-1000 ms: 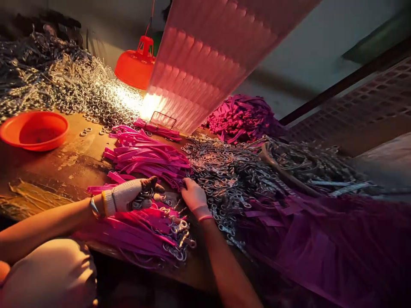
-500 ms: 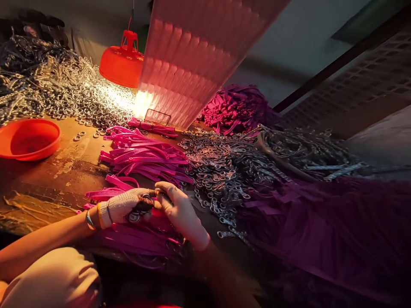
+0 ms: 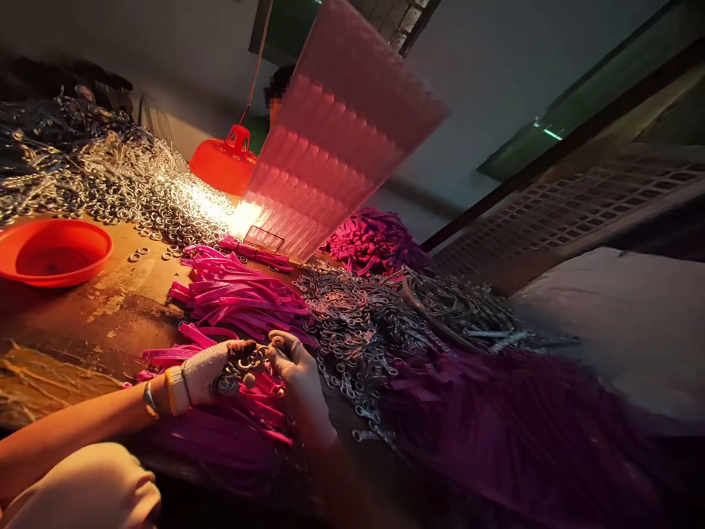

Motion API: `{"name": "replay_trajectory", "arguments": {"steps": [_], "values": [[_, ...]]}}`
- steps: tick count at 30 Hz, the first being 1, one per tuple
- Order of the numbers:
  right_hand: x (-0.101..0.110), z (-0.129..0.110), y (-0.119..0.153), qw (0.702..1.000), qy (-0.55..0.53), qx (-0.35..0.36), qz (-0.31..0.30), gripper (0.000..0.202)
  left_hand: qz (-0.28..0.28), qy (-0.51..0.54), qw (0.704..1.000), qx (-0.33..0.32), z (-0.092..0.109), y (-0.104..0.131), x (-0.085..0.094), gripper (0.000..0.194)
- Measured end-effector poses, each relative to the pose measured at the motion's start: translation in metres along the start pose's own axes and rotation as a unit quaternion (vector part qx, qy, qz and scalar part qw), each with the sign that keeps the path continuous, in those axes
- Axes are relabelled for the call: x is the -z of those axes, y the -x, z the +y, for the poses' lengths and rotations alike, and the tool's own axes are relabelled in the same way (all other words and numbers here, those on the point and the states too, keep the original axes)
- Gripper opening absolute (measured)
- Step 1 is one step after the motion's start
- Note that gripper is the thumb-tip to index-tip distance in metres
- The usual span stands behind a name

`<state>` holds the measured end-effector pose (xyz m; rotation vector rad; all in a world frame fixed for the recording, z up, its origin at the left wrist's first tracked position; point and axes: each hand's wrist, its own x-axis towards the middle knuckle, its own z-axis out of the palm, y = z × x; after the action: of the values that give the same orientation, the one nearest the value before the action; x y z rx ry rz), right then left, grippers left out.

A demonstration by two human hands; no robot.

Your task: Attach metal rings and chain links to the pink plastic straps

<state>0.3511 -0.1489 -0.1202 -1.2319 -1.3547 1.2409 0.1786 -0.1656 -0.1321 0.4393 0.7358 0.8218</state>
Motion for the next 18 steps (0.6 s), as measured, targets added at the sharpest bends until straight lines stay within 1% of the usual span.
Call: {"name": "replay_trajectory", "arguments": {"steps": [2,5,6,9,11,12,13,15,16,18], "values": [[-0.005,0.001,0.002,1.0,0.004,0.014,0.016,0.036,0.006,-0.022,1.0,-0.015,-0.002,-0.001,0.001,0.029],[-0.012,-0.001,0.007,0.998,0.019,0.051,0.036,0.034,-0.031,-0.099,0.993,-0.053,-0.004,-0.001,0.004,0.03],[-0.013,-0.003,0.008,0.997,0.028,0.057,0.036,0.032,-0.034,-0.129,0.989,-0.068,-0.004,0.0,0.005,0.031],[-0.013,-0.006,0.007,0.998,0.056,0.039,0.02,0.028,-0.007,-0.235,0.964,-0.123,-0.004,0.004,0.009,0.033],[-0.012,-0.006,0.005,0.998,0.065,0.018,0.01,0.029,0.007,-0.284,0.949,-0.139,-0.005,0.005,0.011,0.032],[-0.012,-0.006,0.004,0.997,0.072,0.022,0.014,0.029,0.004,-0.281,0.951,-0.13,-0.006,0.003,0.012,0.031],[-0.013,-0.006,0.004,0.995,0.088,0.042,0.023,0.029,0.001,-0.259,0.959,-0.116,-0.008,0.0,0.012,0.03],[-0.017,-0.006,0.01,0.981,0.149,0.124,0.022,0.026,-0.001,-0.185,0.978,-0.092,-0.012,-0.009,0.012,0.025],[-0.019,-0.009,0.017,0.968,0.185,0.17,-0.002,0.023,0.002,-0.149,0.985,-0.092,-0.014,-0.015,0.013,0.023],[-0.024,-0.017,0.034,0.939,0.235,0.235,-0.089,0.021,0.013,-0.101,0.988,-0.114,-0.014,-0.024,0.014,0.024]]}}
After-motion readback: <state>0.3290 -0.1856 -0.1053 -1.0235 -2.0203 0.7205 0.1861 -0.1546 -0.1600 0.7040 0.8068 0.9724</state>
